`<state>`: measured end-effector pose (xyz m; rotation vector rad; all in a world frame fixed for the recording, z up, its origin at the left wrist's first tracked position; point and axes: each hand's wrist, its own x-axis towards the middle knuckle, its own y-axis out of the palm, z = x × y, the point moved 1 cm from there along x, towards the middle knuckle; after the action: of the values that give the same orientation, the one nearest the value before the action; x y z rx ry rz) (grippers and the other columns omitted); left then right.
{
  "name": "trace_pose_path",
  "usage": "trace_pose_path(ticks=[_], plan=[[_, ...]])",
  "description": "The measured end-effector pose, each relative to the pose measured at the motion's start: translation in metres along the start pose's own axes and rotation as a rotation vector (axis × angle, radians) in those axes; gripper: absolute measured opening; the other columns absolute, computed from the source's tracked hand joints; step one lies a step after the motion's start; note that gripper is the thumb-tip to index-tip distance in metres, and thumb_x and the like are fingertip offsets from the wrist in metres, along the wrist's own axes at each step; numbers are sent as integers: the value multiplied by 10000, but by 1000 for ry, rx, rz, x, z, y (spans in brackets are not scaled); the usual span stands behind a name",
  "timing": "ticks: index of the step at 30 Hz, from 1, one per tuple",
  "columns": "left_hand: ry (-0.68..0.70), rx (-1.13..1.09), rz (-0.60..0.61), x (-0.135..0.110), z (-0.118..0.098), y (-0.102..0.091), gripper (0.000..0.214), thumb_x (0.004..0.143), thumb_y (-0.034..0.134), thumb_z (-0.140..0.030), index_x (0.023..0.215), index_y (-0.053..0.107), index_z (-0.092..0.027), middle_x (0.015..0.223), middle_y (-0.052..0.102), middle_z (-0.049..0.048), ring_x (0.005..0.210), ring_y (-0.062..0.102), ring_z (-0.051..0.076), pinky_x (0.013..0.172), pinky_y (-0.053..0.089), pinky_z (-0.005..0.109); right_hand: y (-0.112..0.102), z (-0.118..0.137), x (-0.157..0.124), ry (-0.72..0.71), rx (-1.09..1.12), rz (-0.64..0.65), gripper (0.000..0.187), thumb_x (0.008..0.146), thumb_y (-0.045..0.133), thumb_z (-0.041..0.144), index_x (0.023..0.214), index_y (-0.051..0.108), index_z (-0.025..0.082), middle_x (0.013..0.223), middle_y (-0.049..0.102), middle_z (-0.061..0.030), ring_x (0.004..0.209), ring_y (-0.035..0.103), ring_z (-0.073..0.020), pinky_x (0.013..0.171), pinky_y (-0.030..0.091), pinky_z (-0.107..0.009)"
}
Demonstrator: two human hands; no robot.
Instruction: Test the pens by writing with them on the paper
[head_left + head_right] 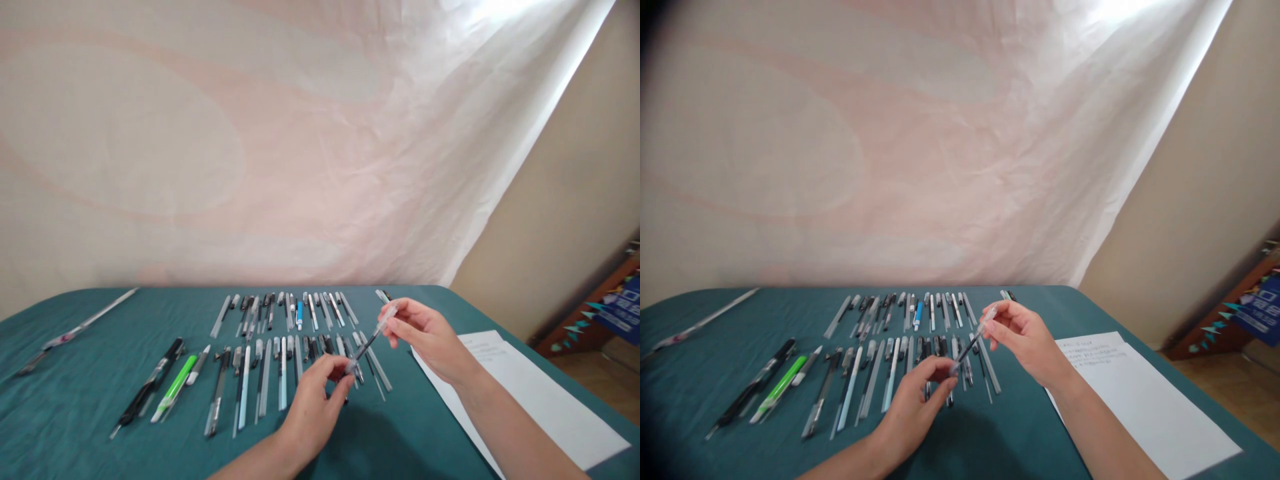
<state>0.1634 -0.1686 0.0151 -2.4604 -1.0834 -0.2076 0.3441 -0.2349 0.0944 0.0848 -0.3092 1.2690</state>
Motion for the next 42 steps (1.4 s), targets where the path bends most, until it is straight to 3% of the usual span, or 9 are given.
trace_pose_path(ticks=[4, 9, 24, 37, 42], plan=[[11, -1, 2, 0, 0, 0, 135, 801, 473, -195, 880, 582, -195, 827, 582, 25, 771, 551, 147, 700, 424, 239, 7, -3, -1, 49, -40, 55, 201, 771, 598, 287, 928, 575, 164, 731, 580, -11, 583, 515, -89, 576, 446, -238], [10, 3, 6, 2, -1, -1, 132, 801, 475, -191, 881, 579, -197, 821, 575, 22, 761, 547, 144, 691, 424, 236, 13, -2, -1, 76, -57, 93, 178, 770, 597, 290, 882, 591, 152, 784, 593, -26, 588, 522, -86, 578, 463, -237], [38, 6, 0, 1, -2, -2, 141, 819, 466, -220, 896, 583, -205, 816, 571, 19, 758, 540, 146, 701, 415, 243, 11, -11, 1, 125, -70, 132, 211, 773, 584, 331, 845, 564, 134, 800, 605, -48, 638, 567, -116, 524, 466, -236], [32, 27, -131, 4, 3, -6, 110, 782, 487, -177, 843, 576, -194, 783, 557, 12, 728, 516, 148, 676, 402, 259, 20, -31, 2, 160, -36, -2, 269, 752, 591, 401, 721, 478, 160, 582, 620, 1, 469, 542, -88, 476, 437, -216], [23, 8, -142, 5, 1, -8, 108, 781, 491, -175, 841, 580, -192, 790, 567, 12, 728, 521, 147, 681, 406, 260, 16, -30, 3, 179, 11, 38, 268, 729, 613, 403, 785, 537, 152, 681, 635, -32, 577, 579, -126, 507, 475, -247]])
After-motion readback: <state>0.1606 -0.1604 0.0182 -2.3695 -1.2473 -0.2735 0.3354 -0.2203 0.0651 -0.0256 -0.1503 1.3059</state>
